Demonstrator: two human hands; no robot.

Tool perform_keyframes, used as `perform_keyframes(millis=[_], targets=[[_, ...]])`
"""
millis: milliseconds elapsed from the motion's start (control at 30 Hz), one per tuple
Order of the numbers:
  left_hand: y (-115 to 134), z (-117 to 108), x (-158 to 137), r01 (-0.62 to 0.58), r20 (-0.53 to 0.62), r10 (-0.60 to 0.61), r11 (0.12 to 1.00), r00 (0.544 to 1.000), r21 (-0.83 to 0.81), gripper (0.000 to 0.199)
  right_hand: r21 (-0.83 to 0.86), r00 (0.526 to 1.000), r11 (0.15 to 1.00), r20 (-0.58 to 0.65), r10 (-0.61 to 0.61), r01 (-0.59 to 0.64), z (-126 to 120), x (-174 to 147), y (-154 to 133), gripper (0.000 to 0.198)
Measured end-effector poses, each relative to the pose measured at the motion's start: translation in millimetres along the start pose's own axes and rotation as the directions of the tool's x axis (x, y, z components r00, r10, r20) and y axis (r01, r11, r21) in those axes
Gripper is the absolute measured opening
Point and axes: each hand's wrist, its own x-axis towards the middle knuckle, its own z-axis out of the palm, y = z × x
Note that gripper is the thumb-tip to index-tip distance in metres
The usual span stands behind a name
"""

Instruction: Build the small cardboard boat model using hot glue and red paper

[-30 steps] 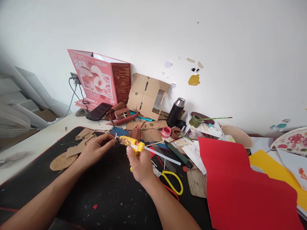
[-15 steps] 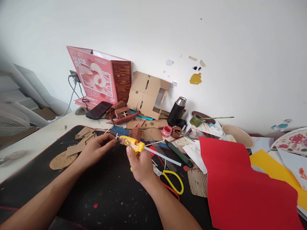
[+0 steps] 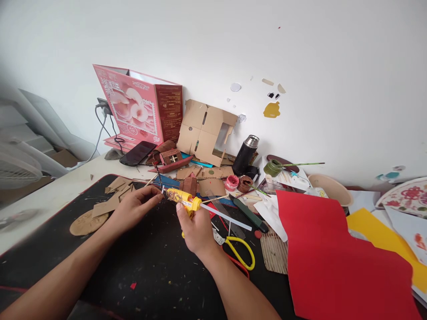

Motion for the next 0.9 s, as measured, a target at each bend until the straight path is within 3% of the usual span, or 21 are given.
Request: perform_keyframes(millis=[900], targets=[[-0.6, 0.0, -0.4, -0.005, 0.016, 0.004, 1.0, 1.0, 0.011, 0.046, -0.041, 1.0, 0.999, 0.0, -0.017, 0.017, -0.9, -0.7, 1.3, 0.05]])
